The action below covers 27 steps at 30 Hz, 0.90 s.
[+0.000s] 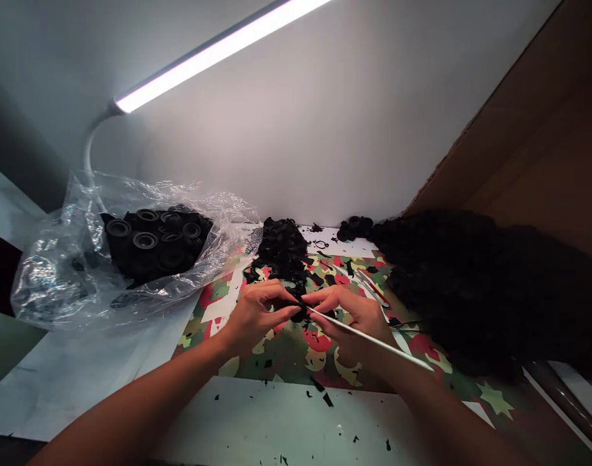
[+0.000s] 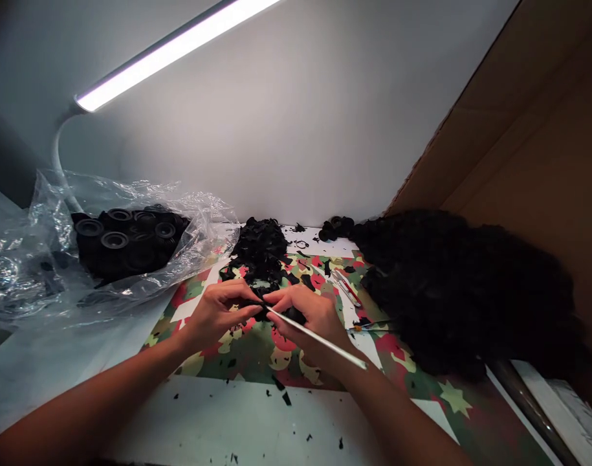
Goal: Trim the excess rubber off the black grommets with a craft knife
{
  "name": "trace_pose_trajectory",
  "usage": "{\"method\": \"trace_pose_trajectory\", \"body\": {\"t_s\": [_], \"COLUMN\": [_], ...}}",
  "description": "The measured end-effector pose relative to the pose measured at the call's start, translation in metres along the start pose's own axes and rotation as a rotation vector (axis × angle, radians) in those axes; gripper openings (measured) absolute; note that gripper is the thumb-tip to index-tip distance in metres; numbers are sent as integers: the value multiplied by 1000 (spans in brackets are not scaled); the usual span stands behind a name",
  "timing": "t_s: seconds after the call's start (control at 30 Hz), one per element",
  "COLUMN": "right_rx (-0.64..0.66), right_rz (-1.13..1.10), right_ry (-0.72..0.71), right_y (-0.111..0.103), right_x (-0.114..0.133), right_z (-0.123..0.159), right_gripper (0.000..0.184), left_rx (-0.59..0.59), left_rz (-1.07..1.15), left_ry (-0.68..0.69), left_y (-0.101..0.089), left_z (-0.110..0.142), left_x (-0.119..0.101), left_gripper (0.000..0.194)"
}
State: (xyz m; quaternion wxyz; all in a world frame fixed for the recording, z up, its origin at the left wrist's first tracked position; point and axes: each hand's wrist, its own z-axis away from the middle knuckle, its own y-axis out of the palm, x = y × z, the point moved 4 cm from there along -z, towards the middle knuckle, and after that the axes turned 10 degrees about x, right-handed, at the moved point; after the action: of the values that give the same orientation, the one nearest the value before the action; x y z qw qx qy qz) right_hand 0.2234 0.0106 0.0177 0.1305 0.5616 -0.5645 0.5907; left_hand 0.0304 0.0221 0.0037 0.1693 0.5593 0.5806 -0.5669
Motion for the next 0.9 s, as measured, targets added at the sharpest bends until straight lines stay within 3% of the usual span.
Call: {"method": "trace_pose_trajectory", "body": {"t_s": [0.4, 0.6, 0.7, 0.77, 0.9], "right_rx": [99, 148, 147, 94, -164], "right_rz": [124, 338, 481, 530, 467], "right_ry": [-109, -360, -406, -385, -245], "right_y": [1, 7, 15, 16, 1], "right_x": [7, 7, 6, 5, 0], "right_z": [-1, -1, 0, 0, -3], "right_gripper": [16, 15, 16, 17, 14], "left_rx": [13, 22, 24, 12, -5], "left_rz": [-54, -75, -65, -51, 53], "left_ry": [16, 13, 9, 0, -24], "left_y": [2, 3, 4, 3, -2], "left_z": [0, 1, 1, 0, -1], "left_x": [4, 2, 3, 4, 4], "left_gripper": [6, 6, 5, 4, 7]}}
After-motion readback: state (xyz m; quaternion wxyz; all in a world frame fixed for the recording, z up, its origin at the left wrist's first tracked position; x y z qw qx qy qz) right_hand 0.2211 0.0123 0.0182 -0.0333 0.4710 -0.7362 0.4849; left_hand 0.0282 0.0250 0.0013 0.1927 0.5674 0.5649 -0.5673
